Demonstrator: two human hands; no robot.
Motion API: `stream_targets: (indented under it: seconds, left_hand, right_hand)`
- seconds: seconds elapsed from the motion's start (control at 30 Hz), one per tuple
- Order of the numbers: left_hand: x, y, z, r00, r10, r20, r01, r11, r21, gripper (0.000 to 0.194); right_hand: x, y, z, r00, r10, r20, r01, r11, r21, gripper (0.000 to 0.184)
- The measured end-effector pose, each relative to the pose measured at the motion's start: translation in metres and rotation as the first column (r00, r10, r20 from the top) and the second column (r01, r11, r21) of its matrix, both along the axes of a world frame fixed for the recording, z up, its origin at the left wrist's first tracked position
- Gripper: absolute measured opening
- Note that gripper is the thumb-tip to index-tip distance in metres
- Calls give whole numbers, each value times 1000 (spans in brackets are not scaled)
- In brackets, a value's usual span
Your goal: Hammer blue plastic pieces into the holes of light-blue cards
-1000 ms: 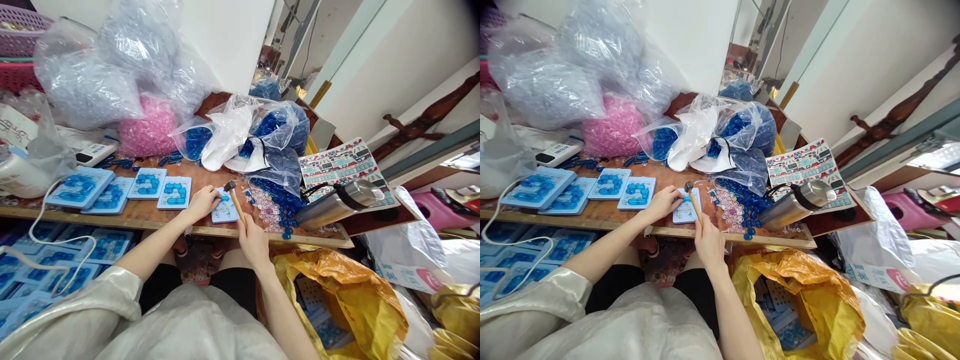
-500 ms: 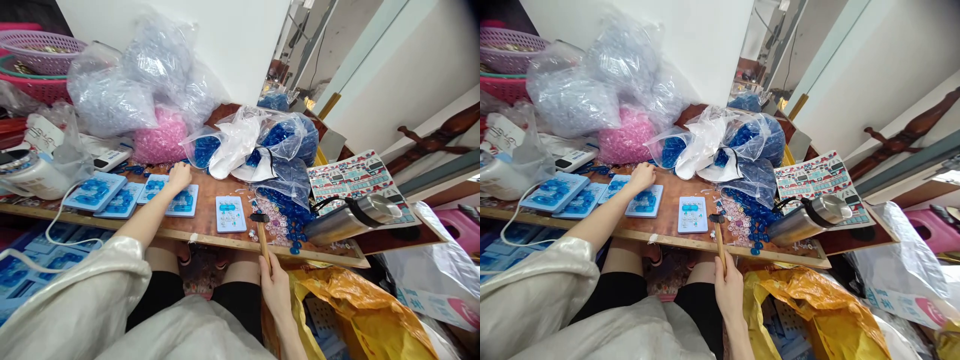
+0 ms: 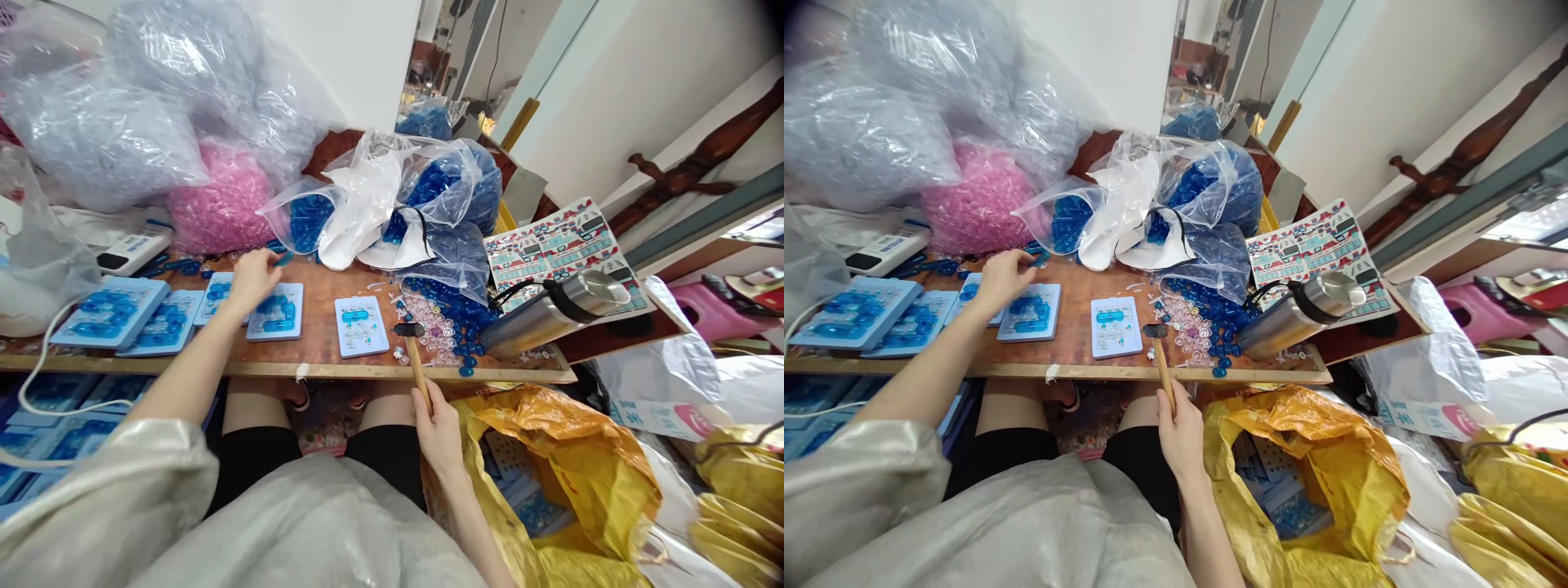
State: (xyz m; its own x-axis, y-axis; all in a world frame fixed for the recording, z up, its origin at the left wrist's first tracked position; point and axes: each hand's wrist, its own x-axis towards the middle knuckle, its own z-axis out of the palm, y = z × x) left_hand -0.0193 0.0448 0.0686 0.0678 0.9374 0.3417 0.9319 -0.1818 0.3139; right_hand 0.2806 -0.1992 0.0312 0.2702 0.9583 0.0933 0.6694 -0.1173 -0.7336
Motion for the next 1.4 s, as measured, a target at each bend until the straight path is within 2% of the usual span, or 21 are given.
stream_targets:
  seconds: [0.03,0.1,0.17,0.2,0.3,0.4,0.53,0.73,0.87,1.03,1.23,1.33,1.4]
  left_hand:
    - [15,-20,2,989,-135,54,132,990,45,25]
    - [48,-61,1,900,-429,73,425,903,73,21]
    - [80,-94,-5,810,-587,8,585,808,63,19]
    - [92,-105,-9,795,-605,-40,606,794,46,17]
    - [111,-118,-18,802,-580,-140,587,810,5,15]
    - [111,-116,-24,813,-559,-161,567,824,4,15]
    - [108,-115,-27,800,-575,-173,585,811,12,15]
    - [111,-117,-26,807,-558,-192,569,822,3,15]
    - [104,-118,-25,826,-558,-82,563,825,48,16]
    - [87,-121,-31,876,-466,121,461,885,68,21]
    - [84,-127,-41,880,-435,193,440,898,17,18]
    - [82,-126,-37,868,-445,218,452,892,20,18]
    - [73,-113,-32,873,-437,219,437,898,51,20]
  right_hand:
    - [0,1,0,1000,-1,-4,1,1000,-5,43]
    - [-1,3,1,1000,6,-11,-6,1000,-4,43]
    - [-2,5,3,1000,21,-8,-20,1000,12,41]
    - [-3,6,4,1000,31,-5,-31,999,19,40]
    - [-4,4,7,999,49,8,-49,998,33,39]
    - [-4,0,9,999,46,25,-47,998,37,40]
    - [-6,-4,13,995,43,93,-48,998,48,42]
    - [-8,1,16,947,84,310,-45,990,-130,38]
    - [-7,-1,17,961,56,271,-36,996,-77,39]
    - [-15,-2,19,968,129,216,-135,991,10,39]
    - [-31,11,24,891,265,368,-206,959,-192,36]
    - [-28,10,24,926,228,301,-194,971,-138,37]
    - [-21,8,21,963,165,212,-153,986,-73,40]
